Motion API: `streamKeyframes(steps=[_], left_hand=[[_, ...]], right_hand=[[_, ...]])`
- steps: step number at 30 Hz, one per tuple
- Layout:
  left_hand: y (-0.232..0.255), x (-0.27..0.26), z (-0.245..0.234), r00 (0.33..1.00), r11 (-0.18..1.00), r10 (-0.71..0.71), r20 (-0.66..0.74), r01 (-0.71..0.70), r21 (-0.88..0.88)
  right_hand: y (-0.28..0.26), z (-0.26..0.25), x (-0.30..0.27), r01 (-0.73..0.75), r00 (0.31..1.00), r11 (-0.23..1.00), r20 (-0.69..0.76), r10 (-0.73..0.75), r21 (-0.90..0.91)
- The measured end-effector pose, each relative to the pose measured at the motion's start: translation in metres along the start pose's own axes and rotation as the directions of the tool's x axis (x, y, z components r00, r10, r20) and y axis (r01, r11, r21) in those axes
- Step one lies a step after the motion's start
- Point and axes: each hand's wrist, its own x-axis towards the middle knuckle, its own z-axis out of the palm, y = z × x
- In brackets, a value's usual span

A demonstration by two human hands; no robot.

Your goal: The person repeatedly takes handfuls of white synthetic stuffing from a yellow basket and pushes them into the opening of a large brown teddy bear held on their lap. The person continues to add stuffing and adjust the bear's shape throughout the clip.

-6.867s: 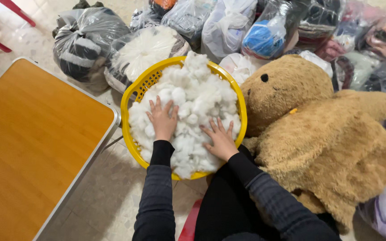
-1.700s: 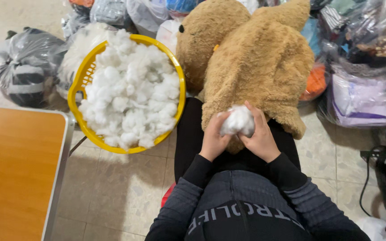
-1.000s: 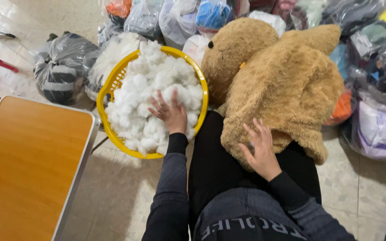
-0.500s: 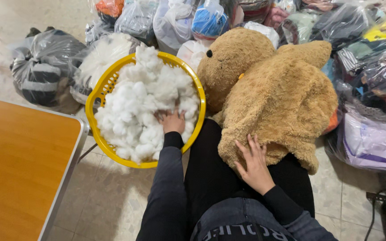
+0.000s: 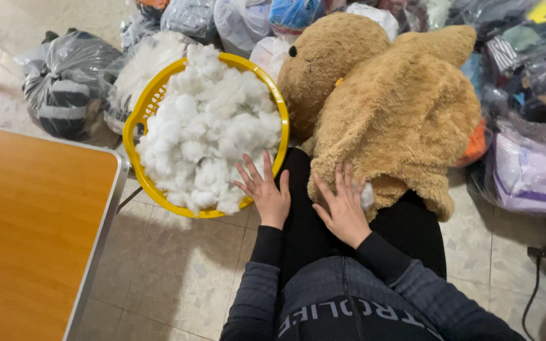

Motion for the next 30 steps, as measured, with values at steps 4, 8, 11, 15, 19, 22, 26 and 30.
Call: streamKeyframes(steps=[4,8,11,15,19,22,26,30], left_hand=[[0.014,-0.018,-0.004,0.996,0.984,0.074,0.057,-0.064,-0.169],[0.039,-0.049,-0.006,0.963,0.93,0.215,0.162,-0.151,-0.335],[0.06,-0.06,-0.005,0.928,0.903,0.296,0.227,-0.194,-0.383],[0.073,-0.061,-0.006,0.904,0.874,0.375,0.205,-0.271,-0.404],[0.08,-0.058,-0.007,0.872,0.86,0.43,0.233,-0.318,-0.399],[0.083,-0.061,-0.006,0.849,0.853,0.457,0.266,-0.334,-0.4],[0.081,-0.06,-0.005,0.827,0.851,0.486,0.282,-0.374,-0.37],[0.078,-0.056,-0.001,0.85,0.855,0.476,0.225,-0.386,-0.347]], right_hand=[[-0.008,-0.004,-0.004,-0.009,1.0,1.0,-0.009,0.01,0.019],[-0.004,-0.013,-0.014,-0.004,1.0,0.995,-0.022,0.006,0.104],[0.003,-0.023,-0.023,-0.044,0.996,0.992,-0.068,0.052,0.119],[0.021,-0.042,-0.038,-0.141,0.979,0.989,-0.145,0.145,0.038],[0.042,-0.051,-0.047,-0.217,0.954,0.969,-0.183,0.237,0.122],[0.055,-0.038,-0.044,-0.215,0.966,0.971,-0.166,0.197,-0.101],[0.07,-0.021,-0.044,-0.161,0.97,0.963,-0.215,0.114,-0.216],[0.082,-0.021,-0.048,-0.195,0.963,0.969,-0.219,0.159,-0.154]])
